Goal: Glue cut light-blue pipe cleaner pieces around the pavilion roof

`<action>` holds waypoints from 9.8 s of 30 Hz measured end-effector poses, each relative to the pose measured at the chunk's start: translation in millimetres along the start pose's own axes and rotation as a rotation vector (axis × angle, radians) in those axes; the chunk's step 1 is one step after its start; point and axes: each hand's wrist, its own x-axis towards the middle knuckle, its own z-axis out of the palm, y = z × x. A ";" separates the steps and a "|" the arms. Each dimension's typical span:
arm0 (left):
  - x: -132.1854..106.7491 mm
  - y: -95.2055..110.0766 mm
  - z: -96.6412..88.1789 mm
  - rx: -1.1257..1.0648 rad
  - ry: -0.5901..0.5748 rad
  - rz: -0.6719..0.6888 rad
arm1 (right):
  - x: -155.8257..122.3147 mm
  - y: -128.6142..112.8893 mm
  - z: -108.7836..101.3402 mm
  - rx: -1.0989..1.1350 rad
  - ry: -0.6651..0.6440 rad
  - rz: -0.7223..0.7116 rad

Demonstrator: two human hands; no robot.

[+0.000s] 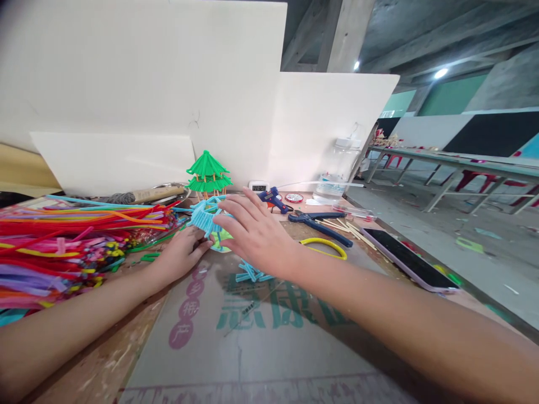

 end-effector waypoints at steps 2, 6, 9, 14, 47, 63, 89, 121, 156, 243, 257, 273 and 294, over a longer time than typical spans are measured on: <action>-0.1 -0.4 0.4 -0.005 0.001 0.009 | 6.3 0.5 -0.7 -0.007 -0.013 -0.038; -0.8 0.4 -0.3 0.000 0.009 0.017 | 16.2 4.4 4.5 -0.049 -0.015 -0.164; -1.2 1.8 -1.6 -0.006 0.004 0.011 | 14.9 8.6 10.8 -0.062 0.024 -0.161; -0.9 1.1 -0.8 -0.039 -0.006 0.001 | -2.8 8.6 22.7 -0.026 0.075 -0.080; 0.5 0.5 0.5 -0.011 -0.010 -0.012 | 0.1 4.4 30.4 -0.015 0.137 0.096; 0.5 0.8 0.0 -0.017 -0.001 -0.002 | -4.7 5.9 30.4 0.002 0.116 0.071; -0.8 2.6 -1.2 0.010 -0.013 -0.007 | 1.5 3.9 28.8 0.082 0.111 0.227; -0.3 -0.9 -1.6 0.004 -0.032 0.020 | 4.2 53.0 -59.1 0.111 -0.781 0.519; -0.6 -1.3 0.3 -0.011 -0.047 -0.013 | -30.3 103.4 22.2 0.160 -0.351 0.664; 0.6 3.1 -2.4 -0.020 -0.057 -0.028 | -23.4 141.2 35.4 0.449 -0.406 1.140; -0.2 3.6 -2.7 -0.016 -0.045 -0.016 | -41.9 19.7 -24.7 0.803 -0.052 0.991; -1.8 1.3 -2.7 -0.008 -0.022 -0.016 | -48.4 14.2 -30.7 0.489 -0.172 0.905; -1.6 0.3 -3.8 0.057 -0.029 0.006 | -43.9 8.1 -32.6 0.424 -0.228 0.868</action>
